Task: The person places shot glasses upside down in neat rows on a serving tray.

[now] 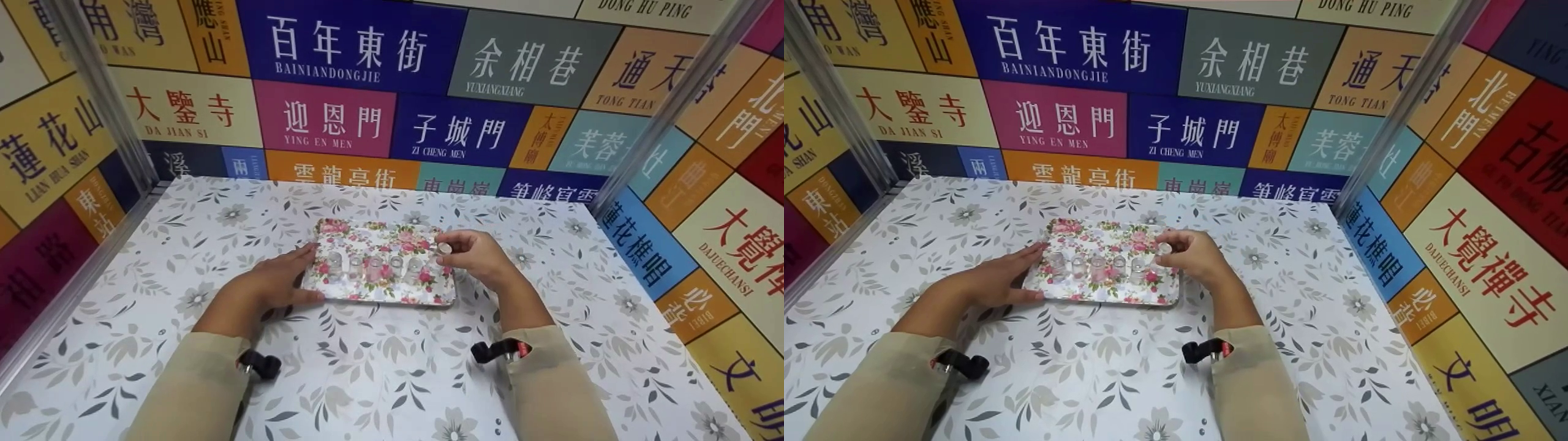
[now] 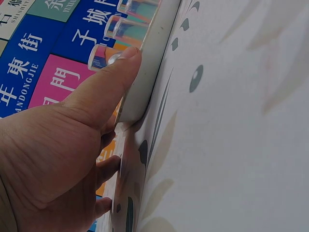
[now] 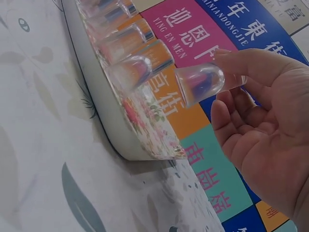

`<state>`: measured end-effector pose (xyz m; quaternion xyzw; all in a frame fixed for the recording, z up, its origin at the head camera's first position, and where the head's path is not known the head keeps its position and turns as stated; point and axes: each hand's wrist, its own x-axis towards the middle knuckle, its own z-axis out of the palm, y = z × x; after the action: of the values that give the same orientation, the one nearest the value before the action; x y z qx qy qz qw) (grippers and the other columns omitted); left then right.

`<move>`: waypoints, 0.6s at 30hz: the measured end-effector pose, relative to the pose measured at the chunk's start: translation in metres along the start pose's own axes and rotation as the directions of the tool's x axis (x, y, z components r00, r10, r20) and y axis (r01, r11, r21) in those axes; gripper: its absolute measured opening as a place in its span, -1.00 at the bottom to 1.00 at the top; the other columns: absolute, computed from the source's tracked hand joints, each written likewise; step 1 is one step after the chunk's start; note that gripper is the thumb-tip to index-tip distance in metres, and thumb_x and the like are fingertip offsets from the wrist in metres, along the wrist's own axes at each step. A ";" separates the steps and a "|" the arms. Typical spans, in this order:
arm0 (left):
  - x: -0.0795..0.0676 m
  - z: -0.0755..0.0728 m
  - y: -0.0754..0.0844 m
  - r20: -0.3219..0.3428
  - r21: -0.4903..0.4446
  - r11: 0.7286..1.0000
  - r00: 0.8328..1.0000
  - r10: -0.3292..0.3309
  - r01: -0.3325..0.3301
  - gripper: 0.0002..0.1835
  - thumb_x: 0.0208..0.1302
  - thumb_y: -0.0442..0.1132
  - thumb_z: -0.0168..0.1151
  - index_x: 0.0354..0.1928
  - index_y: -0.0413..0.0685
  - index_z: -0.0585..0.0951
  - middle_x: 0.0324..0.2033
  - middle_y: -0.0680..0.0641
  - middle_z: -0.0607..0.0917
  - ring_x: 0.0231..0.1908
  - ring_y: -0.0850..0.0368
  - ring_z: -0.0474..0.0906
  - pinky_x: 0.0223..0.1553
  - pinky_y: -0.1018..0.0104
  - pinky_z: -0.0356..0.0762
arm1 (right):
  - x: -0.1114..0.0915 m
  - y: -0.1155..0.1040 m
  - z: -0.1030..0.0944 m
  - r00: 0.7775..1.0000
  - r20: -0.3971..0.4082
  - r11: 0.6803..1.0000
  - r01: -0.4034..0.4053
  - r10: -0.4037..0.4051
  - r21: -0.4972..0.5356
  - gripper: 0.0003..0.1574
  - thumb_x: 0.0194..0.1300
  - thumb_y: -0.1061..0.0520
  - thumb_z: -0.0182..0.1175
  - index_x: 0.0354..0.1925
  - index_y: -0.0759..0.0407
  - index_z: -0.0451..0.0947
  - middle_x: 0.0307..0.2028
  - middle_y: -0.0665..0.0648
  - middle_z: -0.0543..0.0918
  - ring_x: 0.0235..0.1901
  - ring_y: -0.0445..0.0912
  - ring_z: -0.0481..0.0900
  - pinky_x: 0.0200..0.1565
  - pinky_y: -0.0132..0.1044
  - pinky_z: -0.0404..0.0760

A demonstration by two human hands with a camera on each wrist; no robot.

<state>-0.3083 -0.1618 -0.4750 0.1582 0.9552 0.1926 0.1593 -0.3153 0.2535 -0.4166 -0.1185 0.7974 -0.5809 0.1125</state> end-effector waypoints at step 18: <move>0.000 0.000 0.000 0.000 -0.008 1.000 1.000 0.004 -0.004 0.16 0.07 0.48 0.24 0.58 0.36 -0.15 0.60 0.17 -0.18 0.57 -0.19 -0.16 0.46 -0.42 -0.14 | 0.021 0.047 0.009 0.998 -0.051 0.974 -0.058 0.048 -0.217 -0.50 -0.02 0.07 0.56 -0.04 -0.05 0.70 -0.19 0.09 0.68 -0.18 -0.07 0.57 -0.20 -0.30 0.64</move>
<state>-0.3080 -0.1618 -0.4748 0.1597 0.9541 0.1967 0.1597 -0.3356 0.2527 -0.4645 -0.0954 0.8617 -0.4889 0.0961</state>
